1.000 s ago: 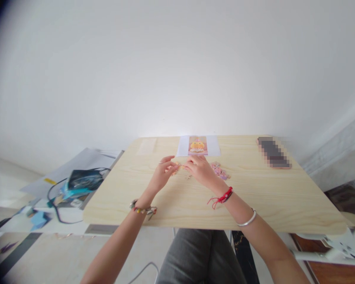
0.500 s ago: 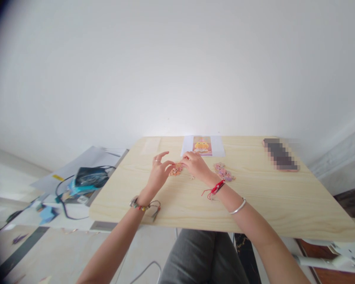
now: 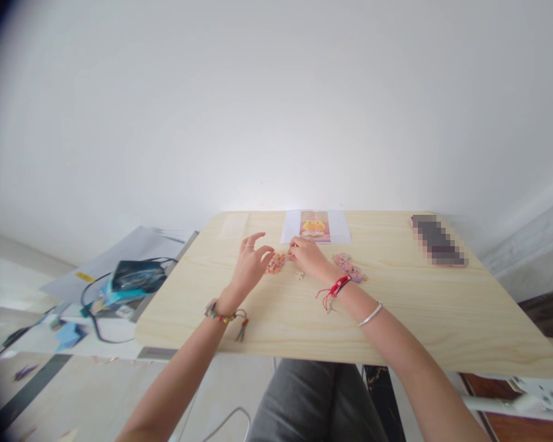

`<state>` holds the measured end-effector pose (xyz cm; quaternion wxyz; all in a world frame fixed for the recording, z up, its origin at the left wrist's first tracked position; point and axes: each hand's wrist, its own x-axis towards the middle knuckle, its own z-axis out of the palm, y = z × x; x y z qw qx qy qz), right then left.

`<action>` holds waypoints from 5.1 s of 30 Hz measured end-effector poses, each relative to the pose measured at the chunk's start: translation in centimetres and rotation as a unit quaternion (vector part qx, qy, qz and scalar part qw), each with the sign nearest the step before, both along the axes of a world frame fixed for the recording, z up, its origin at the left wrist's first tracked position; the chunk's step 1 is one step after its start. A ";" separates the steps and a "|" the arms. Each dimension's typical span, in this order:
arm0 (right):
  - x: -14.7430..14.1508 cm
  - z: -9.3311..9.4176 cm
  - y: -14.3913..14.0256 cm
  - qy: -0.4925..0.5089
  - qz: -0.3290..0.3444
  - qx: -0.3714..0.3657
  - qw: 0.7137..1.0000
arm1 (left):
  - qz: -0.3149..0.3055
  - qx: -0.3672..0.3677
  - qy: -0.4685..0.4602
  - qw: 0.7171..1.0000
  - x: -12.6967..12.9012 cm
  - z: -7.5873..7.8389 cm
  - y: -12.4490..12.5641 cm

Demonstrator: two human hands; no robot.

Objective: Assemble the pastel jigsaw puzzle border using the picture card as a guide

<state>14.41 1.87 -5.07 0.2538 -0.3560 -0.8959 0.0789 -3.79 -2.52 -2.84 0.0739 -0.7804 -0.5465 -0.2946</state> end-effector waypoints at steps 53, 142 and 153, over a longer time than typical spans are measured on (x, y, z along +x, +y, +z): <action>4.9 0.8 -6.2 0.040 -0.091 -0.060 0.993 | -0.069 -0.021 -0.005 0.997 5.0 -1.4 -2.3; 2.1 -0.5 -6.4 -0.101 0.001 0.043 0.994 | -0.064 -0.079 0.003 0.995 3.2 -3.1 -3.7; 3.8 0.8 -7.4 0.243 -0.156 -0.267 0.919 | -0.030 0.048 -0.099 0.993 6.4 -1.4 -6.0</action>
